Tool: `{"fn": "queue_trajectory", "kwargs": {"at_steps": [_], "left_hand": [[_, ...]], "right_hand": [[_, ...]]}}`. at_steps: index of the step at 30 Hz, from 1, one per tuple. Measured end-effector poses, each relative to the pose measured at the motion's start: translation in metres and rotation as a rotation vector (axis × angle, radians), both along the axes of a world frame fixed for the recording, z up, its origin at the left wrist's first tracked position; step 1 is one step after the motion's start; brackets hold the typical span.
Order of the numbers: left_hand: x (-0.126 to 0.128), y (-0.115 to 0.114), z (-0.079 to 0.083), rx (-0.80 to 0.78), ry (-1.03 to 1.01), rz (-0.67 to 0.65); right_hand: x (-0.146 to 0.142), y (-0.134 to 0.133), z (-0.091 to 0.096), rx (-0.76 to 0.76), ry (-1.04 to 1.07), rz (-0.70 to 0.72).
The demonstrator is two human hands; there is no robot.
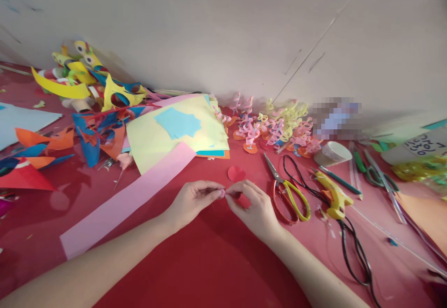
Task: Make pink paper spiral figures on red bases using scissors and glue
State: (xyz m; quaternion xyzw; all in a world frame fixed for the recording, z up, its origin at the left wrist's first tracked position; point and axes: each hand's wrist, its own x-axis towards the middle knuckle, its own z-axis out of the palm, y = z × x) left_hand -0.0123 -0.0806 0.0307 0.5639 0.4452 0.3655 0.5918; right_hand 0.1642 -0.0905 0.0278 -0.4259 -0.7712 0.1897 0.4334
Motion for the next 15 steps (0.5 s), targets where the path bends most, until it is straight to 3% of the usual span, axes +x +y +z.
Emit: {"fn": "queue_trajectory", "kwargs": {"at_steps": [15], "left_hand": [[-0.0015,0.0018,-0.0044,-0.010,0.048,-0.096]], "right_hand": [[0.0008,-0.0022,-0.0035,0.189,-0.190,0.029]]}}
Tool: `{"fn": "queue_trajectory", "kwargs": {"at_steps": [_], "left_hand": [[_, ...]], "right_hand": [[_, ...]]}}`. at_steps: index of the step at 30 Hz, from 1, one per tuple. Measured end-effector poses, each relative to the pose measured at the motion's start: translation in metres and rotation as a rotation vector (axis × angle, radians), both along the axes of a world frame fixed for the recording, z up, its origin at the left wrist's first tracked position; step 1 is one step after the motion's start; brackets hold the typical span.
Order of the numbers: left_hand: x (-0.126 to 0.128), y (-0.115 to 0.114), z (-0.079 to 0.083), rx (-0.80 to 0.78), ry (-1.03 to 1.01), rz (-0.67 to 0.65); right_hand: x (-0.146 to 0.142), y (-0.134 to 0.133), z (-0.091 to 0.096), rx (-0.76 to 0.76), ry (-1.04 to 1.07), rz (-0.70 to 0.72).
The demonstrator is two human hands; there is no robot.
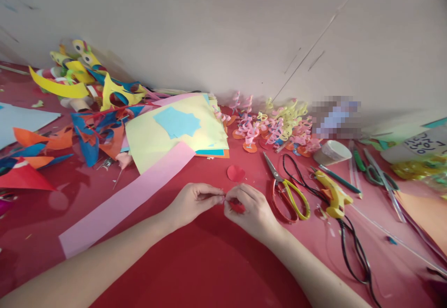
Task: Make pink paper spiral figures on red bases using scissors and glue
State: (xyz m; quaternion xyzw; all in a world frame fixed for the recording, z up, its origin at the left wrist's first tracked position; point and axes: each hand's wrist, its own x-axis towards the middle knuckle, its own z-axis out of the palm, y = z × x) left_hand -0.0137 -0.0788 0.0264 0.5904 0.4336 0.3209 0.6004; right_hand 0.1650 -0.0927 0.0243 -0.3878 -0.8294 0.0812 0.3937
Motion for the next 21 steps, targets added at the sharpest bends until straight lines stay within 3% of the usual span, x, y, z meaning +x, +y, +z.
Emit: {"fn": "queue_trajectory", "kwargs": {"at_steps": [6,12,21], "left_hand": [[0.0043,-0.0027,0.0030,-0.064,-0.098,0.022],[0.0026,-0.0015,0.0034,-0.043,-0.095,0.068],[0.0043,-0.0034,0.0014,-0.024,-0.097,0.080]], "right_hand": [[-0.0012,0.0018,-0.0019,0.063,0.039,-0.055],[0.0003,0.0022,0.0009,0.011,0.071,-0.041],[-0.0016,-0.0005,-0.0032,0.057,0.053,-0.078]]}}
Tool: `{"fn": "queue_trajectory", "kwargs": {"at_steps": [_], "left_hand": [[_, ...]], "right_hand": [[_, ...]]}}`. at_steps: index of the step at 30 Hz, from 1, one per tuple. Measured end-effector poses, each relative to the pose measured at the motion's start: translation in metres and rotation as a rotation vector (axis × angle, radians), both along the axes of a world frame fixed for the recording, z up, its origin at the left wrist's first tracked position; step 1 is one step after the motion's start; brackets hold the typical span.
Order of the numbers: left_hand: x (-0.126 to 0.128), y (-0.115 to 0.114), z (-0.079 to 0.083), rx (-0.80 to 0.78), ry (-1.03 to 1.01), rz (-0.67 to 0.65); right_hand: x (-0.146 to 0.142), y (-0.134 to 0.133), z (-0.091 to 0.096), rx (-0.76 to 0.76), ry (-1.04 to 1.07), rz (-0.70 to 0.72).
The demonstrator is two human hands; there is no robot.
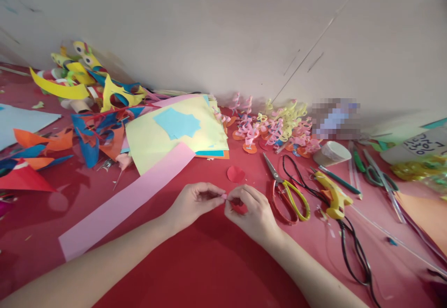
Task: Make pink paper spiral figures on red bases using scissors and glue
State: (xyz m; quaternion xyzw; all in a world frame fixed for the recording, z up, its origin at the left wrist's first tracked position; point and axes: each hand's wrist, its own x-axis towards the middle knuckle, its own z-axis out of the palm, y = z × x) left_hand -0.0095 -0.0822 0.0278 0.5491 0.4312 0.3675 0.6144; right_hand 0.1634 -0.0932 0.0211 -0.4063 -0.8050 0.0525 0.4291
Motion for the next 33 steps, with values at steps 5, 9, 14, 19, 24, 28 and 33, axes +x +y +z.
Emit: {"fn": "queue_trajectory", "kwargs": {"at_steps": [5,9,14,19,24,28,33], "left_hand": [[0.0035,-0.0034,0.0019,-0.021,-0.068,-0.030],[0.0020,-0.0023,0.0037,-0.010,-0.029,0.003],[-0.0015,0.0004,0.0022,0.023,0.040,0.025],[-0.0008,0.0007,0.0010,0.036,0.047,0.056],[0.0001,0.0006,0.0025,0.041,0.042,0.014],[-0.0001,0.0004,0.0039,0.038,0.048,0.022],[0.0001,-0.0010,0.0058,0.026,0.059,0.029]], "right_hand": [[0.0001,-0.0009,-0.0014,-0.010,0.004,-0.034],[0.0003,0.0001,-0.0019,-0.058,0.037,0.004],[0.0016,0.0022,0.0014,-0.133,0.123,0.080],[0.0027,0.0028,0.0060,-0.133,0.141,0.040],[0.0026,0.0033,0.0054,-0.134,0.129,0.048],[0.0027,0.0037,0.0050,-0.121,0.126,0.050],[0.0019,0.0022,0.0053,-0.081,0.085,0.046]]}}
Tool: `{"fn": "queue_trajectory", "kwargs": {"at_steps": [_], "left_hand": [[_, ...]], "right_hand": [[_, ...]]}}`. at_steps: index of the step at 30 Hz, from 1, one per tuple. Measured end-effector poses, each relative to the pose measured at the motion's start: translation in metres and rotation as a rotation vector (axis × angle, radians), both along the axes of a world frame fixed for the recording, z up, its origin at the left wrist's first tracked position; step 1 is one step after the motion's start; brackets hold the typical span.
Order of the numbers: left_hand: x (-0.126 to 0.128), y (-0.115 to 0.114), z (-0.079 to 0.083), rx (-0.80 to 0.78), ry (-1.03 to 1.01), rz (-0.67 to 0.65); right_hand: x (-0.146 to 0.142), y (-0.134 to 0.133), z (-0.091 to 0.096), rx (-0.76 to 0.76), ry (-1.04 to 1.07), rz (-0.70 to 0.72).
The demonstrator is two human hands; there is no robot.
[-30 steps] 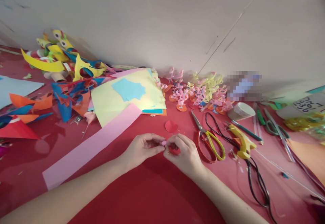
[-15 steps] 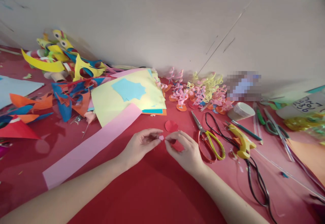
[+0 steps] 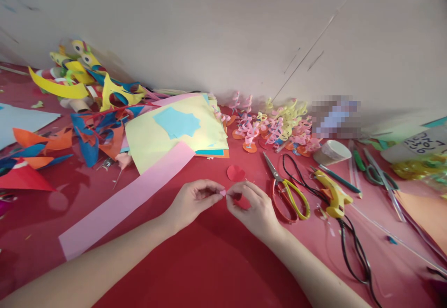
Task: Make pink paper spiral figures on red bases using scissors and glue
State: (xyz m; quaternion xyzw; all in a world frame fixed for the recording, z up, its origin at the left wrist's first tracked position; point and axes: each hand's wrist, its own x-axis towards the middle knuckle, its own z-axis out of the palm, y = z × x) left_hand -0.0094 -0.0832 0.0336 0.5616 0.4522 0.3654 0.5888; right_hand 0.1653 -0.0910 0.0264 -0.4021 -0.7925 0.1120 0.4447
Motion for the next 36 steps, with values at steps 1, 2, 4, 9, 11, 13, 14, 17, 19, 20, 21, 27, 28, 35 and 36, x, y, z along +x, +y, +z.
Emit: {"fn": "queue_trajectory", "kwargs": {"at_steps": [1,2,4,9,11,13,14,17,19,20,21,27,28,35,36], "left_hand": [[0.0003,-0.0004,-0.0001,-0.001,-0.004,-0.005],[0.0007,-0.0009,-0.0005,-0.001,-0.010,-0.011],[0.0015,-0.0016,-0.0015,0.002,-0.021,-0.021],[0.0016,-0.0009,-0.0019,0.017,-0.026,-0.032],[0.0010,0.0000,-0.0008,0.017,-0.026,-0.021],[0.0007,0.0005,0.0003,0.011,-0.030,-0.015],[0.0008,0.0005,0.0008,0.003,-0.033,-0.019],[0.0020,-0.0001,0.0008,-0.026,-0.066,-0.034],[0.0030,-0.0007,0.0004,-0.046,-0.106,-0.025],[0.0035,-0.0009,0.0003,-0.054,-0.121,-0.017],[0.0039,-0.0011,0.0003,-0.058,-0.125,-0.013],[0.0026,0.0000,0.0024,-0.003,-0.042,0.003],[0.0020,0.0005,0.0024,0.008,-0.034,0.011],[0.0006,0.0015,0.0003,-0.003,-0.033,0.014],[0.0007,0.0013,0.0000,-0.008,-0.036,0.009]], "right_hand": [[-0.0003,-0.0004,-0.0001,0.017,-0.016,-0.005],[-0.0006,-0.0007,-0.0002,0.040,-0.037,-0.010],[-0.0009,-0.0010,-0.0006,0.088,-0.084,-0.018],[0.0004,0.0001,-0.0013,0.094,-0.095,-0.009],[0.0012,0.0007,-0.0015,0.049,-0.069,0.011],[0.0015,0.0010,-0.0016,0.032,-0.063,0.018],[0.0015,0.0009,-0.0017,0.038,-0.068,0.015],[0.0011,0.0001,-0.0017,0.088,-0.096,-0.002],[0.0007,-0.0007,-0.0017,0.130,-0.115,-0.017],[0.0006,-0.0012,-0.0018,0.147,-0.123,-0.027],[0.0004,-0.0015,-0.0020,0.160,-0.129,-0.036],[-0.0004,-0.0015,-0.0032,0.096,-0.070,-0.003],[-0.0003,-0.0010,-0.0029,0.062,-0.041,0.011],[0.0020,0.0010,0.0008,-0.006,0.039,0.000],[0.0019,0.0011,0.0010,-0.005,0.037,0.004]]}}
